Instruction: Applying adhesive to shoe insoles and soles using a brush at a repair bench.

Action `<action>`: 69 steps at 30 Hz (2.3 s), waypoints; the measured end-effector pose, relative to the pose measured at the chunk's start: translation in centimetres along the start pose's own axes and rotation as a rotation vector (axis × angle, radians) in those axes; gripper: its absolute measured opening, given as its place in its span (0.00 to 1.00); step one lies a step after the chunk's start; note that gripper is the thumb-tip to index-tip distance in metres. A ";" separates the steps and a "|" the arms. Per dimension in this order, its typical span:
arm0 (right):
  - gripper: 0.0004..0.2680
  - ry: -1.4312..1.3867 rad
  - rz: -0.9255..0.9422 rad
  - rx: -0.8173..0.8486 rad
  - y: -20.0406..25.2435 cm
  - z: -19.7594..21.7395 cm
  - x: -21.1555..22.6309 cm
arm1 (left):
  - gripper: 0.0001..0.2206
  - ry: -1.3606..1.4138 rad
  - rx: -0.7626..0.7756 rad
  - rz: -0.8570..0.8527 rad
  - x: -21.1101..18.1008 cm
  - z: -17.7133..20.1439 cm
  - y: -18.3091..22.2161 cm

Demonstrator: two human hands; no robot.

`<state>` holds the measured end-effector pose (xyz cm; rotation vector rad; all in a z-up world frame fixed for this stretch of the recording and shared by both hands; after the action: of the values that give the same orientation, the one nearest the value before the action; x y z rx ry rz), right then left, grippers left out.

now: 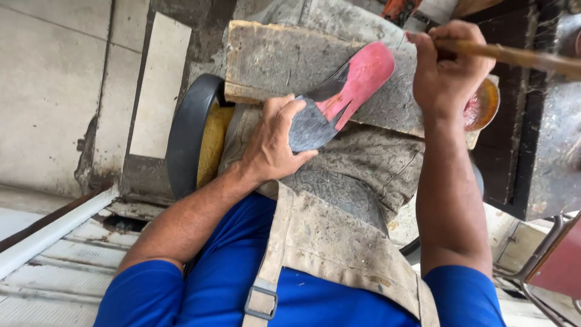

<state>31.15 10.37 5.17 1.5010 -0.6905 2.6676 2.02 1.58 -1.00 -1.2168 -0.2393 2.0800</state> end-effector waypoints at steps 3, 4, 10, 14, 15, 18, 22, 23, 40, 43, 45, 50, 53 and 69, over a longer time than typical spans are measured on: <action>0.13 -0.071 0.028 0.063 0.9 0.4 -0.7 | 0.51 -0.020 0.005 0.033 -0.1 0.0 0.4; 0.11 -0.053 0.005 0.099 1.0 0.5 -1.2 | 0.50 -0.024 0.003 0.038 -0.1 0.0 0.3; 0.09 -0.070 -0.044 0.225 2.3 1.8 1.7 | 0.50 -0.025 0.009 0.054 0.0 -0.3 0.5; 0.12 0.292 -0.071 0.013 2.0 4.2 0.3 | 0.49 -0.017 0.007 0.025 -0.1 0.0 0.4; 0.12 0.291 -0.064 0.014 2.3 3.8 1.1 | 0.49 -0.020 0.001 0.024 0.1 -0.1 0.4; 0.09 -0.090 -0.187 0.296 2.8 2.2 1.4 | 0.50 -0.022 0.019 0.058 0.2 -0.3 0.7; 0.10 -0.145 -0.038 0.081 1.4 1.4 0.4 | 0.49 0.045 -0.022 0.008 0.3 -0.3 0.5; 0.09 -0.203 -0.002 0.066 1.2 0.9 0.8 | 0.50 0.084 -0.022 0.025 0.5 -0.3 0.6; 0.09 -0.014 0.143 0.186 8.4 -5.9 3.8 | 0.47 0.158 -0.116 0.062 1.6 -1.8 1.7; 0.08 0.005 0.155 0.117 5.7 -4.4 0.9 | 0.51 0.123 -0.090 0.010 1.5 -1.5 1.4; 0.07 0.084 0.234 0.022 4.9 -3.9 0.9 | 0.55 0.082 -0.074 -0.033 1.4 -1.5 1.6; 0.06 0.058 0.201 0.255 6.4 -4.4 3.7 | 0.57 0.058 -0.059 -0.017 1.8 -1.9 1.9; 0.07 -0.064 0.098 0.197 3.1 -3.0 1.1 | 0.56 0.058 -0.074 -0.064 1.4 -1.1 1.0; 0.10 -0.152 0.081 0.123 -0.7 -0.6 0.0 | 0.55 0.031 -0.063 -0.027 1.2 -1.4 0.9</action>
<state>30.79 11.21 5.18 1.7591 -0.6157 2.7226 2.38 1.43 -3.04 -1.2755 -0.3071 2.0424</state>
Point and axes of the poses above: each hand's wrist, its own y-axis away from the middle knuckle, its own z-axis out of the back of the hand, x = y × z, the point moved 2 cm from there along -y, towards the middle knuckle, and after that the axes turned 15 degrees about -z, right-handed, at the moved point
